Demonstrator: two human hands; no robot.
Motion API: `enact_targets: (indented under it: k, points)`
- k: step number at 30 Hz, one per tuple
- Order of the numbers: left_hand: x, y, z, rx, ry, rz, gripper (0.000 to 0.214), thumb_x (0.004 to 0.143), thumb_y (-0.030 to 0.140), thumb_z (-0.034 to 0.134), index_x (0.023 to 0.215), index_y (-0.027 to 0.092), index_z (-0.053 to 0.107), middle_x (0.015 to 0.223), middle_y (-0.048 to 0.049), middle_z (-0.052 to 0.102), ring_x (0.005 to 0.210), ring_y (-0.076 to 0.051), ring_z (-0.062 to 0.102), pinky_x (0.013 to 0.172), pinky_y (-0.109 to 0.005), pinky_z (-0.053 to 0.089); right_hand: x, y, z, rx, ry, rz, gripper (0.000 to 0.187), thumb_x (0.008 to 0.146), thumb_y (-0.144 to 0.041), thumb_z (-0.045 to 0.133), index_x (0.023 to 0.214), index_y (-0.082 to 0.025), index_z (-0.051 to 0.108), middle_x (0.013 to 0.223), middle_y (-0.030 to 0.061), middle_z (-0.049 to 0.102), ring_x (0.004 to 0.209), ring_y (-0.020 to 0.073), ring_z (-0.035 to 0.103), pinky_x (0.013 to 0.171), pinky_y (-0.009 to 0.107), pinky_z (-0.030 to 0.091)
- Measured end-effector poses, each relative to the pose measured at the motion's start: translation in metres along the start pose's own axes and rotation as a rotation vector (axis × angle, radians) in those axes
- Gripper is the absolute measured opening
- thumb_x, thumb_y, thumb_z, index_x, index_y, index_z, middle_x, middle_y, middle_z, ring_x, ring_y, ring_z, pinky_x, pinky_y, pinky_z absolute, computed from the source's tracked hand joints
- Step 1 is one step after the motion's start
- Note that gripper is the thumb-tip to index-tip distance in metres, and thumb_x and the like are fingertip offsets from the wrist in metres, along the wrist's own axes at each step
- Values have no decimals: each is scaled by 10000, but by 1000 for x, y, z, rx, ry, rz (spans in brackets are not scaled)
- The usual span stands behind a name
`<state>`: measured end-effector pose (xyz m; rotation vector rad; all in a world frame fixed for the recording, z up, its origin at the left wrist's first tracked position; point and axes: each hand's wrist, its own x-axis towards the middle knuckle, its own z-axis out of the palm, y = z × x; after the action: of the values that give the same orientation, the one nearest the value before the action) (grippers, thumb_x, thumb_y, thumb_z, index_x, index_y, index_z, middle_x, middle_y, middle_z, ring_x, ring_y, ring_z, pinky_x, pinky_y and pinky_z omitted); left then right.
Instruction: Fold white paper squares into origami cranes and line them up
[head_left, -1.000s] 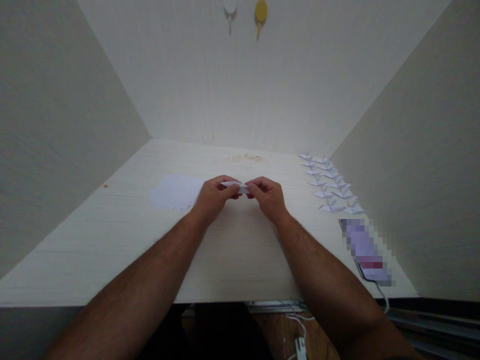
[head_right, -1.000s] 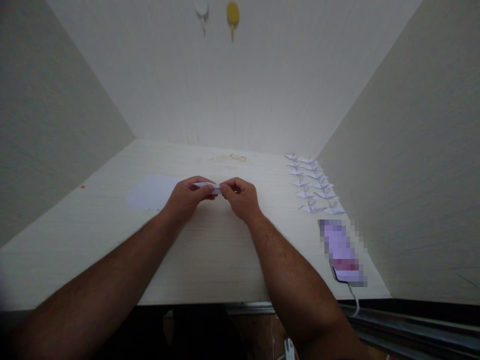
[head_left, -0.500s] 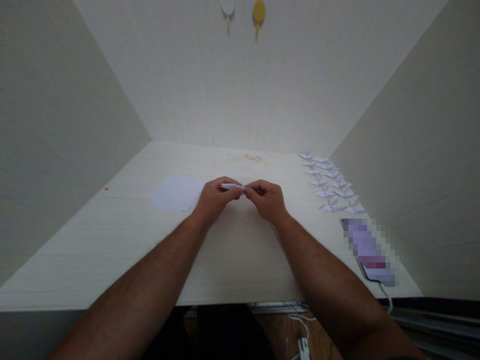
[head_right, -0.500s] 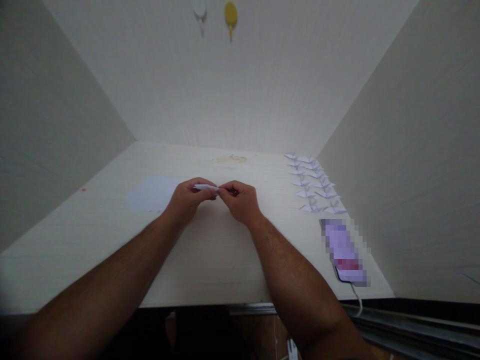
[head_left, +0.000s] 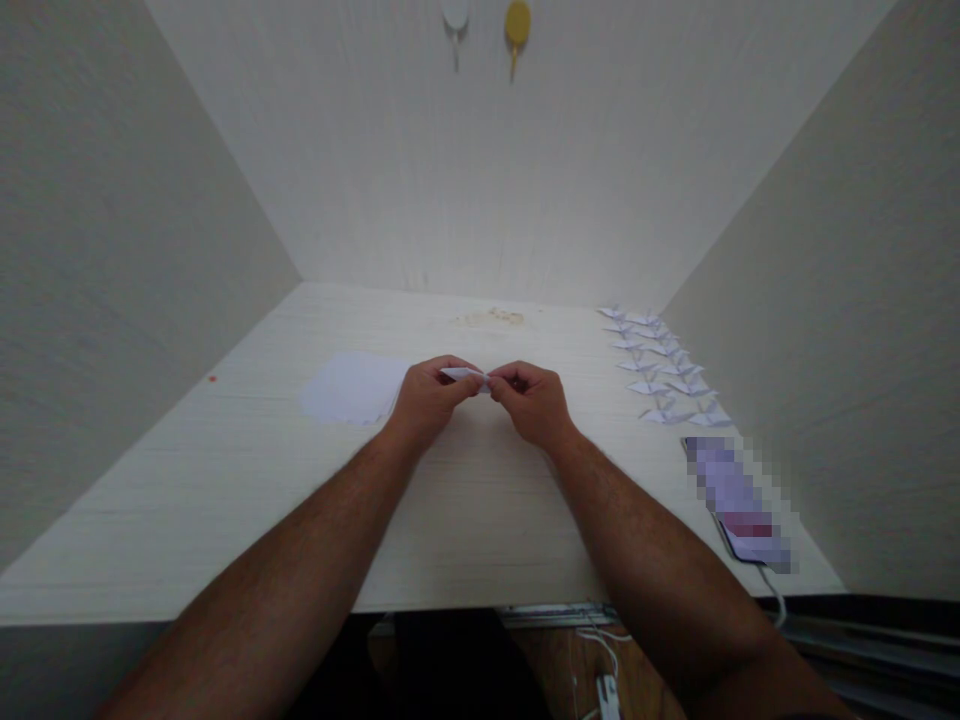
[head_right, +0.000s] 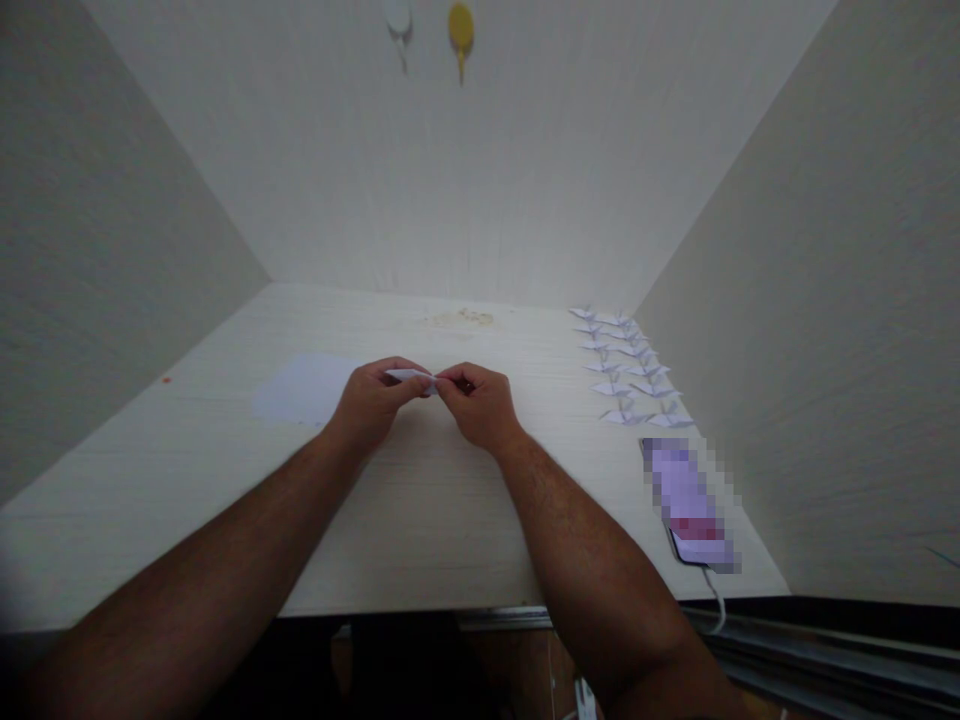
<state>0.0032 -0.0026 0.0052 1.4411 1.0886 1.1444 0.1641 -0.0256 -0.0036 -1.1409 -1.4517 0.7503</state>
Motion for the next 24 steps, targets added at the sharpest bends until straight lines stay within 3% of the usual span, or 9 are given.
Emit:
enact_targets:
  k: [7, 15, 24]
  points:
    - [2, -3, 0, -61, 39, -2, 246, 663, 351, 765, 788, 151, 698, 677, -27, 679, 637, -143, 604, 637, -274, 461, 0, 1, 0, -4, 33, -5, 133, 733, -295, 711, 816, -191, 709, 682, 2, 694, 560, 100, 575, 525, 227, 460]
    - [1, -4, 3, -119, 55, -3, 244, 646, 335, 778, 778, 152, 686, 676, -22, 670, 632, -138, 593, 639, -274, 457, 0, -1, 0, 37, 42, 24, 123, 732, -302, 708, 773, -188, 688, 659, 3, 679, 572, 110, 589, 545, 246, 477]
    - [0, -8, 3, -177, 13, -9, 224, 627, 305, 793, 766, 163, 690, 659, -5, 665, 628, -128, 588, 643, -269, 453, -1, -4, 0, 35, 57, 14, 100, 710, -270, 708, 704, -183, 660, 607, -13, 640, 523, 96, 523, 496, 230, 415]
